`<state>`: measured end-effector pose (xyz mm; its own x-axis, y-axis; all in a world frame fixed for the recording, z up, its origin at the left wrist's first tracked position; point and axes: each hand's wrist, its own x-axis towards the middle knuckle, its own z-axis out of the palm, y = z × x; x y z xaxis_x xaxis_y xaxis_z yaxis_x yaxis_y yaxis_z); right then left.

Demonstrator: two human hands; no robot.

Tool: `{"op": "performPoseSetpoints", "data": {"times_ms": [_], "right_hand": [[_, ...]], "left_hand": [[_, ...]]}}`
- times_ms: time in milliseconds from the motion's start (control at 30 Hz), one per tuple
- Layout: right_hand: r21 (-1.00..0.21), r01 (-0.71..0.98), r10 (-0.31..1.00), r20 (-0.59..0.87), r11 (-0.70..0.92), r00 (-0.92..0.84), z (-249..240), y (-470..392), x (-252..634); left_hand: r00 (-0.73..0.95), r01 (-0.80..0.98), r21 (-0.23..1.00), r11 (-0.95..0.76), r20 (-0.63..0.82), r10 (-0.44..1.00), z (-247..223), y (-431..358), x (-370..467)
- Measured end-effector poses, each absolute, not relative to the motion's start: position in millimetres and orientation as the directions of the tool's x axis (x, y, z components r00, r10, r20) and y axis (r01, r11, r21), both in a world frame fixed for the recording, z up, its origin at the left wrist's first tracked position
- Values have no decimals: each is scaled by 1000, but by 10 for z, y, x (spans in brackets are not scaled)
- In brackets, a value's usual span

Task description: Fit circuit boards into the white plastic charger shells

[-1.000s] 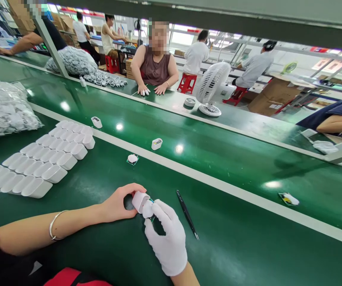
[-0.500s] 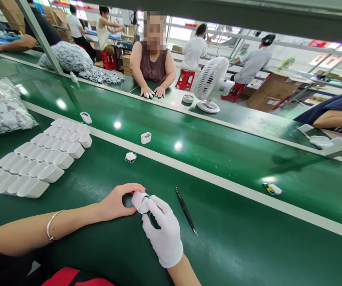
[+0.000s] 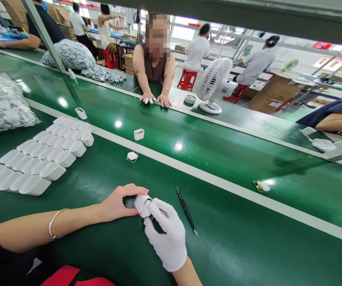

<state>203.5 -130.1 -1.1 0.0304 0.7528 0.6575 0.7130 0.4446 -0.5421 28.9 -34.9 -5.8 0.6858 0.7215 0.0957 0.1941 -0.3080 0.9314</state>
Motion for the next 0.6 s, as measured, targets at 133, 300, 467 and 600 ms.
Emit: {"op": "performPoseSetpoints", "data": {"times_ms": [133,300,467,600], "right_hand": [[-612,680,777,622,403,99,44,-1323,2028],[-619,676,784,613,399,97,43,-1310,2050],[-537,713,749,662,451,26,32,-1298,2059],[-546,703,751,660,456,25,26,-1296,2058]], "left_hand": [[646,182,947,-263,87,758,-71,-345,295],[649,140,956,-256,107,753,-93,-329,288],[658,148,950,-274,113,745,-114,-322,283],[673,155,942,-298,120,730,-110,-320,284]]}}
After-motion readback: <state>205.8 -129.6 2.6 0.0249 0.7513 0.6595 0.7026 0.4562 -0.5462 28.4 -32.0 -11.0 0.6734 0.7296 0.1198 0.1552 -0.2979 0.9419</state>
